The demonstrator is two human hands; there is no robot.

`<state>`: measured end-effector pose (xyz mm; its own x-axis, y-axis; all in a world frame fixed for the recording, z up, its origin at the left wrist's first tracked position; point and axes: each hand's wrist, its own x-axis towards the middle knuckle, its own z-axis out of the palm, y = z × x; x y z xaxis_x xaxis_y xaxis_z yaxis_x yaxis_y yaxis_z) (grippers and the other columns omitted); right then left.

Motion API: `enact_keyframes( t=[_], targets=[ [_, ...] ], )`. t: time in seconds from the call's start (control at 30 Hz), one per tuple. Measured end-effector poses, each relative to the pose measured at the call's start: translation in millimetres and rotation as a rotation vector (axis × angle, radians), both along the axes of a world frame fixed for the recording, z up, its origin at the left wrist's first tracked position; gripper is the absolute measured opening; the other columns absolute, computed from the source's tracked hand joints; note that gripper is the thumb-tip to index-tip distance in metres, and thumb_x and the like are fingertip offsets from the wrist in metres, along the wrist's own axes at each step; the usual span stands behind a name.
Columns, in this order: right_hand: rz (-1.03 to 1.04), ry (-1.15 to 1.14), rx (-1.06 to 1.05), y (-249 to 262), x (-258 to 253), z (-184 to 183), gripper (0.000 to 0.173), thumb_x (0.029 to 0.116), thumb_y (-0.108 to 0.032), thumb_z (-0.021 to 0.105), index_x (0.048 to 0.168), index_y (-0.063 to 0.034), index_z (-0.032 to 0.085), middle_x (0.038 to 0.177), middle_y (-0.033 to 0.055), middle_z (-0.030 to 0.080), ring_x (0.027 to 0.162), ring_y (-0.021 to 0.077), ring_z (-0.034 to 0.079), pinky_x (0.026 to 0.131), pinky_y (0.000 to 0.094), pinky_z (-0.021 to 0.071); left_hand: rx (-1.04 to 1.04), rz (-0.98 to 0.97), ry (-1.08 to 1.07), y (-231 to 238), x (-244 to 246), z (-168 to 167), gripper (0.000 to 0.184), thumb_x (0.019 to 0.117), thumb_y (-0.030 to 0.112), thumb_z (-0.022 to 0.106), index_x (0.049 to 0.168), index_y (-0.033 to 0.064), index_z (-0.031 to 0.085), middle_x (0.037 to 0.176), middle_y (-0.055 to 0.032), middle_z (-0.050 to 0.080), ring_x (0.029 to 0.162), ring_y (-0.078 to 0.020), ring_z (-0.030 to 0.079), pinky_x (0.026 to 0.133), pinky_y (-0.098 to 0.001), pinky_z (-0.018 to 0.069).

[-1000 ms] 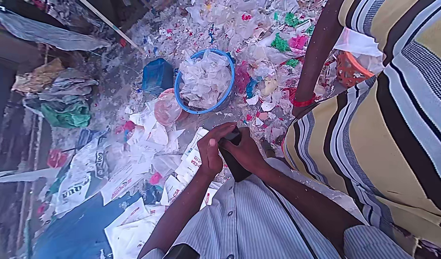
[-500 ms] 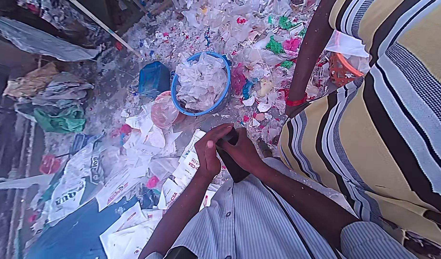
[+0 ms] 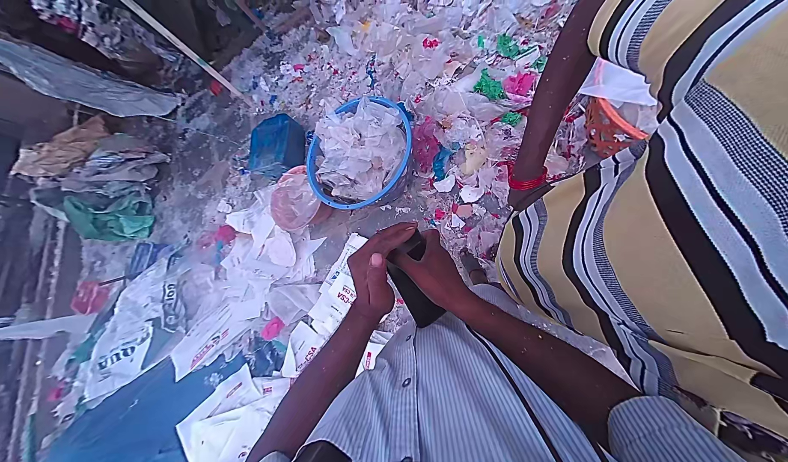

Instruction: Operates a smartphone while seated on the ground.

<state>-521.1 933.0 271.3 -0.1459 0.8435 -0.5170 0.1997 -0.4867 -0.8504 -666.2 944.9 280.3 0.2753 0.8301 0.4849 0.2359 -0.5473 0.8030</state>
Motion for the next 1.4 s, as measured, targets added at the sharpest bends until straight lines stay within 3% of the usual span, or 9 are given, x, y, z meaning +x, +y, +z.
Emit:
enact_keyframes(
  t=[0.27,0.43,0.73,1.07,1.4],
  targets=[
    [-0.019,-0.01,0.008,-2.9,-4.0,0.1,0.071,0.0858,-0.062,0.069,0.13,-0.0106,0.047,0.099,0.0078,0.066,0.093,0.0219,0.067,0.08,0.0463,0.0541,0.009,0.0,-0.01,-1.6,-2.6,-1.4,0.078,0.1096,0.055,0.018,0.112,0.0005,0.075,0.118,-0.0157,0.074,0.118,-0.025,0.069,0.105,-0.0432,0.054],
    [-0.043,-0.004,0.016,-6.6,-6.3,-2.5,0.074,0.0852,-0.063,0.068,0.131,-0.01,0.047,0.098,0.0089,0.066,0.091,0.0235,0.067,0.077,0.0476,0.0547,-0.011,-0.038,-0.046,1.0,-5.3,-3.1,0.083,0.1089,0.057,0.018,0.112,-0.0044,0.073,0.118,-0.0212,0.073,0.119,-0.0304,0.068,0.107,-0.0457,0.0526],
    [-0.076,0.101,0.072,-24.2,-12.6,-9.3,0.068,0.0969,-0.062,0.057,0.136,-0.0068,0.047,0.102,0.0134,0.067,0.092,0.0234,0.067,0.082,0.046,0.0548,-0.007,-0.058,-0.13,-6.0,-17.5,-13.0,0.081,0.1091,0.057,0.019,0.112,-0.0021,0.074,0.118,-0.018,0.074,0.119,-0.0281,0.068,0.108,-0.0431,0.0528],
    [-0.109,0.095,0.091,-37.1,-42.8,-11.1,0.062,0.0977,-0.059,0.057,0.133,-0.008,0.049,0.098,0.0101,0.067,0.09,0.0187,0.067,0.082,0.041,0.0553,-0.009,-0.014,-0.159,-21.1,-41.1,-10.6,0.082,0.1075,0.061,0.021,0.109,0.0004,0.076,0.115,-0.0156,0.075,0.115,-0.0259,0.071,0.104,-0.0419,0.056],
    [-0.082,0.094,0.093,-43.0,-62.2,-8.8,0.062,0.0978,-0.058,0.057,0.133,-0.0074,0.049,0.099,0.0109,0.067,0.091,0.0197,0.067,0.082,0.0418,0.0554,0.001,-0.024,-0.175,-25.9,-65.6,-15.9,0.08,0.1079,0.06,0.021,0.111,0.0012,0.075,0.117,-0.0155,0.075,0.116,-0.0275,0.07,0.105,-0.0436,0.0551]
  ],
)
